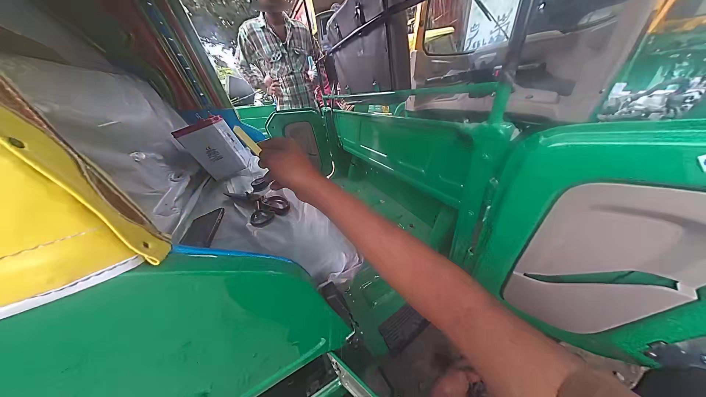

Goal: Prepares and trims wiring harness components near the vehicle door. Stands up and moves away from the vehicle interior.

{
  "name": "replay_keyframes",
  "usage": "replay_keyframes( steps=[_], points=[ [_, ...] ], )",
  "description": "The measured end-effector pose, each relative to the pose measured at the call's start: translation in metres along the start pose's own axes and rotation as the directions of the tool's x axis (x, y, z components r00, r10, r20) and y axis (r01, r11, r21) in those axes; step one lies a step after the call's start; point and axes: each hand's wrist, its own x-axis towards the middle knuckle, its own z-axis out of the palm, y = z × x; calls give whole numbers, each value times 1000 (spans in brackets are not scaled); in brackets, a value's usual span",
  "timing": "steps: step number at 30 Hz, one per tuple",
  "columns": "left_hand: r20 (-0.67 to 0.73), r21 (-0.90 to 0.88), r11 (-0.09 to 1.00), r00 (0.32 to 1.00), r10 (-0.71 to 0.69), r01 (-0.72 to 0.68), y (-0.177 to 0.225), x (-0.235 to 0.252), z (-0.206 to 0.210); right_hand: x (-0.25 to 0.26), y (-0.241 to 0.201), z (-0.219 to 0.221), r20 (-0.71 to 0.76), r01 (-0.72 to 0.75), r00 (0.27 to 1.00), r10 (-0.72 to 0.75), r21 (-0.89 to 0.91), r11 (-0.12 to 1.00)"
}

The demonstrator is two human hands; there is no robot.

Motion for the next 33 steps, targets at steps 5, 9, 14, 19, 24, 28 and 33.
replay_keyframes(
  steps=[5, 9, 14, 19, 24, 28, 33],
  points=[
    [245, -477, 877, 950, 191, -53, -58, 149, -27, -169, 16, -131, -58, -66, 995, 83, 254, 965],
    [183, -511, 853, 956, 229, -107, -35, 139, -29, -257, 57, -197, -5, -235, 970, 242, 223, 946],
    [174, -569, 758, 854, 490, -319, -16, 143, -33, -330, 86, -241, -5, -408, 911, 412, 128, 904],
    [177, -636, 682, 793, 583, -360, -9, 138, -39, -377, 126, -247, 70, -507, 859, 506, 238, 828],
    [-70, -608, 549, 727, 683, -574, -8, 131, -36, -396, 152, -244, 206, -543, 839, 503, 368, 755],
    [-253, -610, 443, 692, 676, -656, 15, 126, -47, -394, 156, -238, 223, -591, 807, 547, 288, 754],
    [-287, -629, 363, 640, 713, -687, 32, 108, -74, -388, 167, -243, 361, -567, 806, 470, 240, 788]
  ],
)
